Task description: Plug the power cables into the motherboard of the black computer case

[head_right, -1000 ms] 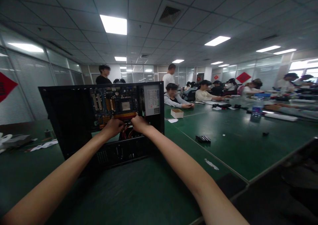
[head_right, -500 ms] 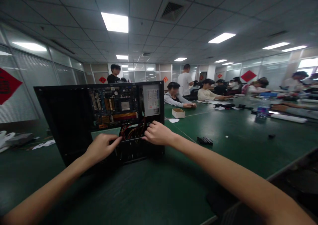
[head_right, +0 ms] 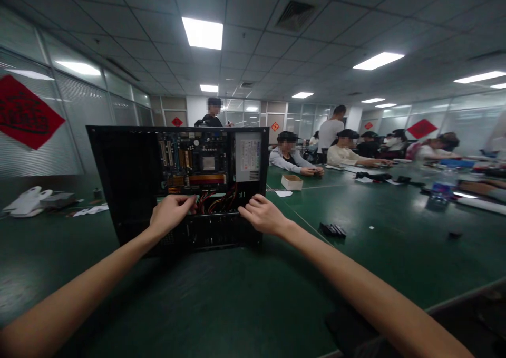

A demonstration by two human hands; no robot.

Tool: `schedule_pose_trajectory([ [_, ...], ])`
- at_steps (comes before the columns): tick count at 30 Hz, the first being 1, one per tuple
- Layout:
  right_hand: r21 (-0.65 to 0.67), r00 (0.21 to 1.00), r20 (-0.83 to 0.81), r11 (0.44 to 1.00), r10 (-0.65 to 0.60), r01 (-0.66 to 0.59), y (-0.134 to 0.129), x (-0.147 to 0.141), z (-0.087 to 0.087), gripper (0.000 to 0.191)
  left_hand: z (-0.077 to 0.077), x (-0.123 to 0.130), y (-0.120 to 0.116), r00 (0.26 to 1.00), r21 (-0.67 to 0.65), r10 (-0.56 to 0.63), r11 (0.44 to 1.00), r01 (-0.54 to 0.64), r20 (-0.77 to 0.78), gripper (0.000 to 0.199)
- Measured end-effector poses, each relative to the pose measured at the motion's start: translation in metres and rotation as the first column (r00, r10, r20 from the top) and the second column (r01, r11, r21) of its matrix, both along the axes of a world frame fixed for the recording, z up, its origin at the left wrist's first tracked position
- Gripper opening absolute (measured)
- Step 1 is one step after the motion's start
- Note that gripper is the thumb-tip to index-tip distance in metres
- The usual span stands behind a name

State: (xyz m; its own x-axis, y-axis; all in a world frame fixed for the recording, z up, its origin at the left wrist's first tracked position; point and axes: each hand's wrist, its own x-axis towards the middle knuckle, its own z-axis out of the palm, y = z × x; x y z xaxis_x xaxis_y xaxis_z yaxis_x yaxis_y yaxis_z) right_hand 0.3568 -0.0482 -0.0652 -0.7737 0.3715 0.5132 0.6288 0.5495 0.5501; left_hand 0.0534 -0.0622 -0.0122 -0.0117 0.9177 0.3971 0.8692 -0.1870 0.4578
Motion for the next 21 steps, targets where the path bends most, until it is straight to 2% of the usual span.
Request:
schedule_pose_trajectory([
  [6,0.031,1.0,0.015,0.999,-0.019,0.019,-0.008,-0.024,0.006,0.034,0.006,-0.014,0.028,0.99,-0.016,0.134,0.991,-0.134,0.035,0.05],
  [13,0.18,0.998,-0.052,0.984,0.016,-0.007,-0.03,-0.086,0.007,0.032,0.004,-0.054,0.062,0.978,-0.019,0.206,0.979,-0.205,0.028,0.053],
  [18,0.171,1.0,-0.013,0.985,-0.024,0.026,-0.052,-0.146,0.013,0.035,0.002,-0.087,0.09,0.992,-0.036,0.118,0.992,-0.117,0.034,0.047],
  [21,0.145,0.999,0.04,0.989,-0.006,0.0,-0.061,-0.185,0.014,0.038,0.001,-0.108,0.102,0.997,-0.012,0.035,0.999,-0.034,0.064,0.046],
])
